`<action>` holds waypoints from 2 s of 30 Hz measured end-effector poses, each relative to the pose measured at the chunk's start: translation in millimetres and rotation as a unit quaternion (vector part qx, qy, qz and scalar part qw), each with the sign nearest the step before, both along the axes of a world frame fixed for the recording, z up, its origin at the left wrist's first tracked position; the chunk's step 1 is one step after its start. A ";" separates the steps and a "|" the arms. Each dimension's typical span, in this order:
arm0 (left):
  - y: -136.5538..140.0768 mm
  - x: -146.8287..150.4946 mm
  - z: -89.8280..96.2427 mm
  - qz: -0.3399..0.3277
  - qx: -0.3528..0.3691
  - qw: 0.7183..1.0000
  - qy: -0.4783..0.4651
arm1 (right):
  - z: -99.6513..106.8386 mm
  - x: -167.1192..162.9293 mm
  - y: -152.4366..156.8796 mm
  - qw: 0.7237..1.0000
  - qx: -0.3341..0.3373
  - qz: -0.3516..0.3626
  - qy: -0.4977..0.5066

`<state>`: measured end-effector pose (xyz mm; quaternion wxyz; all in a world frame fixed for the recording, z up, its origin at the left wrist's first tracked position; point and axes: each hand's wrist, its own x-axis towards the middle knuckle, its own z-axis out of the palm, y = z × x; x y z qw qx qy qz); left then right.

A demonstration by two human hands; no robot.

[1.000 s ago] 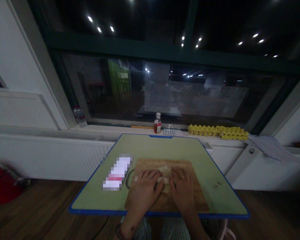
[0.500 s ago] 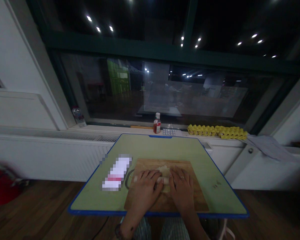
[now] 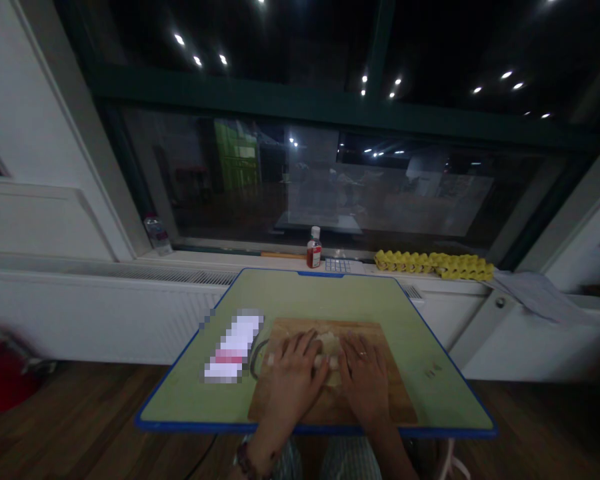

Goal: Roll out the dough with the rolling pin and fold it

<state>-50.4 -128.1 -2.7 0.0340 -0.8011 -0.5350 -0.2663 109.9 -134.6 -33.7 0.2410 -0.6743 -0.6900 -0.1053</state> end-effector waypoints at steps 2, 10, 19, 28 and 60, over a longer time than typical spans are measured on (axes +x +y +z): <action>1.3 1.6 0.0 0.001 0.004 1.000 0.002 | 0.4 1.5 2.1 1.000 0.003 0.007 -0.007; 16.4 -3.1 2.2 -0.016 -0.071 0.997 0.030 | 3.5 4.1 16.3 0.999 -0.016 0.030 -0.031; 32.7 2.4 7.2 0.004 -0.106 0.992 0.071 | 7.3 1.7 27.9 0.999 -0.029 0.010 -0.015; -18.4 -2.2 -24.2 0.016 0.017 0.998 0.059 | -27.8 10.0 -16.7 0.990 0.130 0.043 -0.031; 9.2 -15.4 -9.5 -0.071 -0.043 0.995 0.050 | -10.6 11.2 -0.3 0.999 0.042 0.010 -0.031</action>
